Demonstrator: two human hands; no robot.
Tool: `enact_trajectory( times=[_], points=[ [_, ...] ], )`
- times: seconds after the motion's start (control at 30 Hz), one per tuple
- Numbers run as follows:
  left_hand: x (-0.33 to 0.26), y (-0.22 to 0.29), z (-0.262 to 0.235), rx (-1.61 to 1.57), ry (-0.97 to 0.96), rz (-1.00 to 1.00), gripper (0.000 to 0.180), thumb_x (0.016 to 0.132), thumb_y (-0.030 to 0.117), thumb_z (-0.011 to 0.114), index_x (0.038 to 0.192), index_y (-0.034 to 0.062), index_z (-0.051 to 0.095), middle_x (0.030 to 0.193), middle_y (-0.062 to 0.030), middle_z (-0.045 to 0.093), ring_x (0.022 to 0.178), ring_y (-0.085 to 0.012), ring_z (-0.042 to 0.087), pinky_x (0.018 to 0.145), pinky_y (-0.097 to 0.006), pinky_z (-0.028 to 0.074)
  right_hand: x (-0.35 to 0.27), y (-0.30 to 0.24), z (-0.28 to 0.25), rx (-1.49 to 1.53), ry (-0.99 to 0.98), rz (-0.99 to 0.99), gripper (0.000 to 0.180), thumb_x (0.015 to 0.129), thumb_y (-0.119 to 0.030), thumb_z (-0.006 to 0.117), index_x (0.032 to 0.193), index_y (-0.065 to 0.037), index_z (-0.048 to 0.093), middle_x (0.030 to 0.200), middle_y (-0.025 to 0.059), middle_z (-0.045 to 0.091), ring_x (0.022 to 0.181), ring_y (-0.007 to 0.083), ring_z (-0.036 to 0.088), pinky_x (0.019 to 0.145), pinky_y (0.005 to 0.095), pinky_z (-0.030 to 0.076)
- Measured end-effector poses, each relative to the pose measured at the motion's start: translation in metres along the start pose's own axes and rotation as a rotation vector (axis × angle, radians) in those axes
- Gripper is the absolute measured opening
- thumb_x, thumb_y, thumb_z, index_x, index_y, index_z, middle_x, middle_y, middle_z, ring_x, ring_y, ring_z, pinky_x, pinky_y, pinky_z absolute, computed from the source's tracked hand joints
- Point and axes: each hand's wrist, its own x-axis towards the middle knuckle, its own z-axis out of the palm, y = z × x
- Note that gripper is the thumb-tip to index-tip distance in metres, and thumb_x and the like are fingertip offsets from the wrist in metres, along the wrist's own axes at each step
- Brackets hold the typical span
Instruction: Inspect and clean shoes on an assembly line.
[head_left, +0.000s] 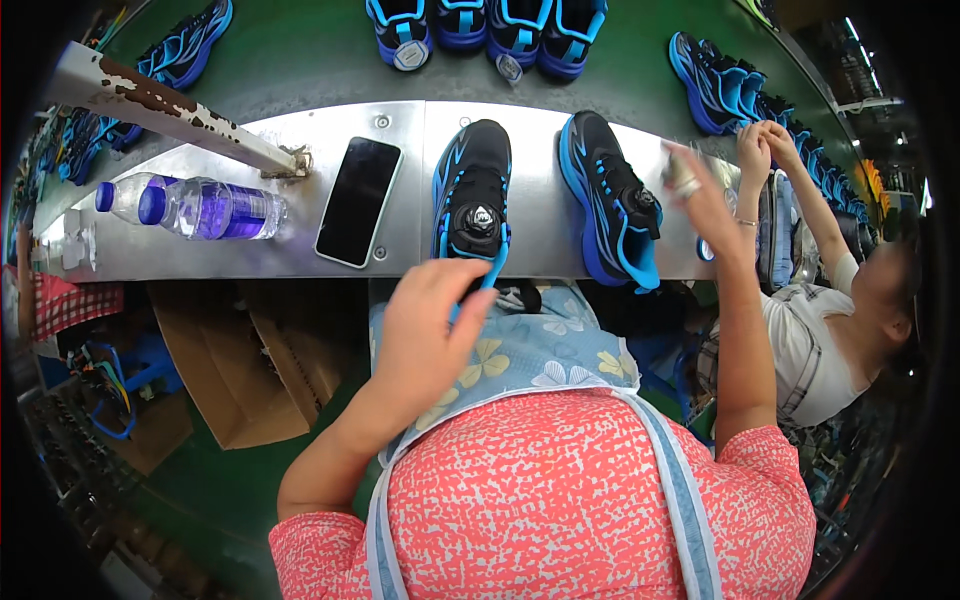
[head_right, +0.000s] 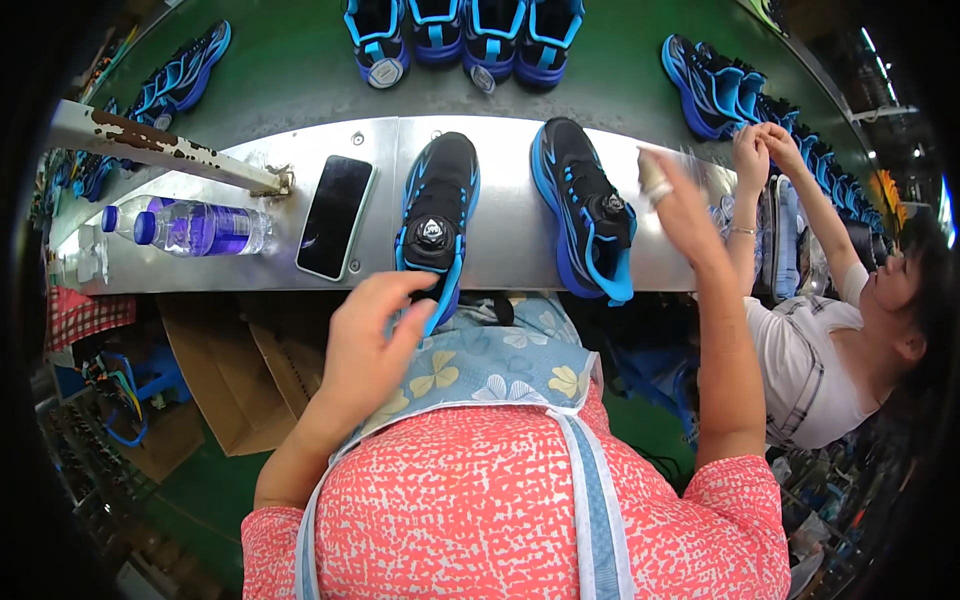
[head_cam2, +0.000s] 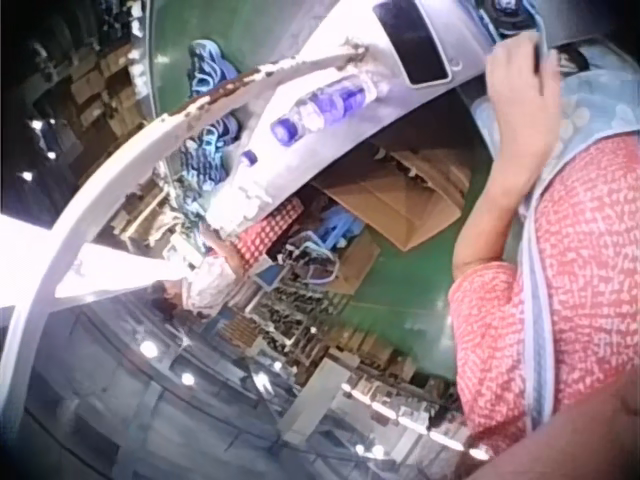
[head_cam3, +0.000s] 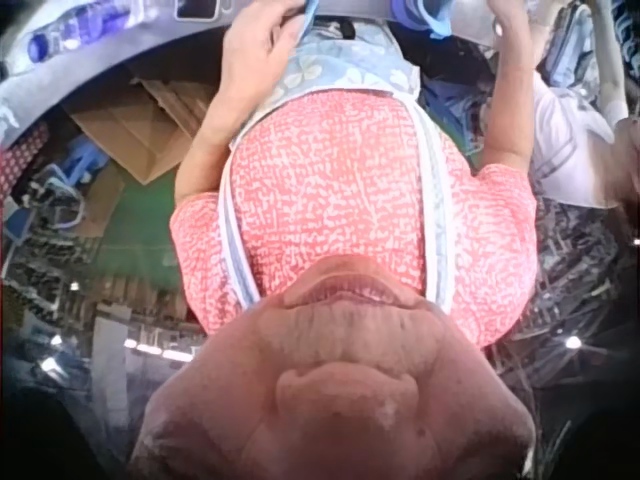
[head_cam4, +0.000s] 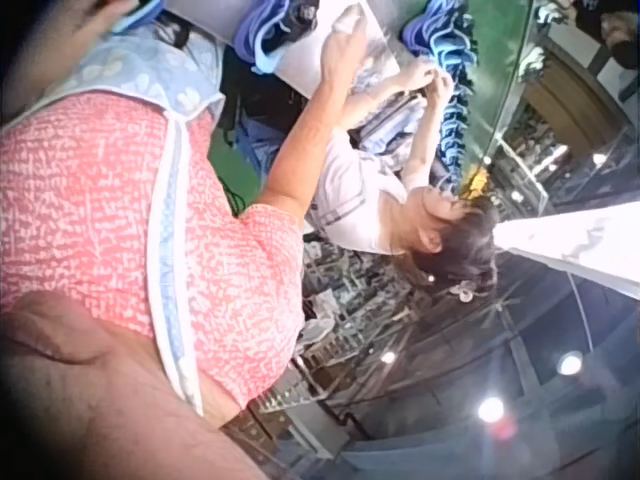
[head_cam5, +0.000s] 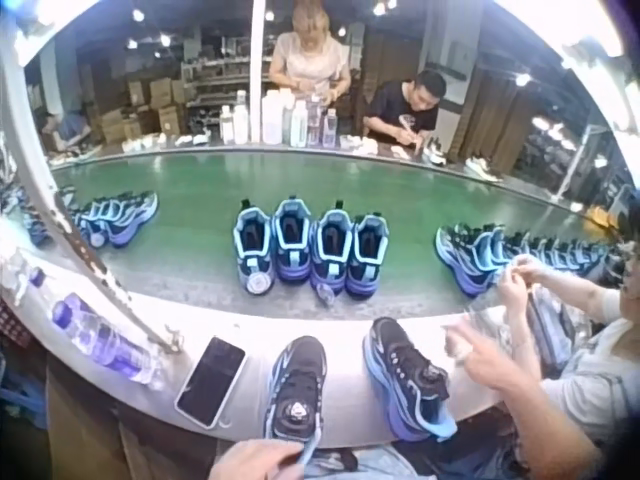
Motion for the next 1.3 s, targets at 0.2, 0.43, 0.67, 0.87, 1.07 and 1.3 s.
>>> enact_trajectory(
  times=[0.2, 0.43, 0.67, 0.87, 1.07, 1.3],
  points=[
    [0.025, 0.008, 0.055, 0.279, -0.212, -0.072, 0.033, 0.085, 0.033, 0.060, 0.111, 0.0126, 0.061, 0.077, -0.0234, 0.057, 0.075, -0.0392, 0.059, 0.066, -0.048, 0.047, -0.050, -0.035, 0.103, 0.227, -0.216, 0.005, 0.065, 0.089, -0.026, 0.060, 0.142, -0.005, 0.030, 0.131, 0.0215, 0.047, 0.115, 0.0262, 0.049, 0.096, 0.0355, 0.041],
    [0.060, -0.017, -0.002, 0.207, 0.123, -0.063, 0.018, 0.080, 0.019, 0.060, 0.073, 0.0037, 0.066, 0.064, -0.0177, 0.059, 0.061, -0.0342, 0.060, 0.058, -0.043, 0.046, 0.054, -0.099, 0.043, -0.410, 0.065, -0.502, 0.046, 0.085, -0.028, 0.065, 0.126, -0.013, 0.054, 0.078, 0.0124, 0.062, 0.070, 0.0197, 0.057, 0.068, 0.0327, 0.047],
    [0.152, -0.027, -0.083, 0.562, 0.746, -0.010, 0.025, 0.083, 0.020, 0.058, 0.067, 0.0016, 0.061, 0.062, -0.0180, 0.057, 0.061, -0.0369, 0.056, 0.057, -0.046, 0.041, 0.188, -0.107, 0.078, -1.023, 0.243, -0.554, 0.062, 0.073, -0.056, 0.067, 0.121, -0.018, 0.057, 0.092, 0.0212, 0.061, 0.087, 0.0349, 0.061, 0.073, 0.0420, 0.049],
    [0.258, -0.115, -0.187, 0.810, 0.684, -0.219, 0.027, 0.084, 0.029, 0.054, 0.077, 0.0067, 0.068, 0.075, -0.0163, 0.065, 0.079, -0.0362, 0.063, 0.071, -0.044, 0.050, 0.227, -0.091, 0.051, -0.970, 0.361, -0.595, 0.044, 0.072, -0.049, 0.069, 0.098, -0.014, 0.067, 0.084, 0.0154, 0.064, 0.076, 0.0312, 0.065, 0.066, 0.0425, 0.052],
    [0.290, -0.084, -0.101, 0.722, 0.215, -0.133, 0.033, 0.073, 0.040, 0.069, 0.088, 0.0112, 0.071, 0.093, -0.0131, 0.067, 0.091, -0.0329, 0.061, 0.082, -0.045, 0.047, 0.221, -0.100, -0.024, -1.243, 0.439, -0.552, 0.055, 0.070, -0.030, 0.073, 0.121, -0.017, 0.056, 0.091, 0.0137, 0.063, 0.084, 0.0305, 0.062, 0.073, 0.0422, 0.049],
    [0.288, -0.118, -0.022, 0.541, 0.170, -0.100, 0.020, 0.077, 0.013, 0.063, 0.088, 0.0001, 0.053, 0.084, -0.0263, 0.061, 0.084, -0.0457, 0.057, 0.073, -0.050, 0.046, 0.230, -0.151, 0.111, -0.719, -0.022, -0.630, 0.050, 0.081, -0.031, 0.067, 0.126, -0.015, 0.050, 0.099, 0.0193, 0.062, 0.096, 0.0376, 0.059, 0.080, 0.0450, 0.047]
  ],
)
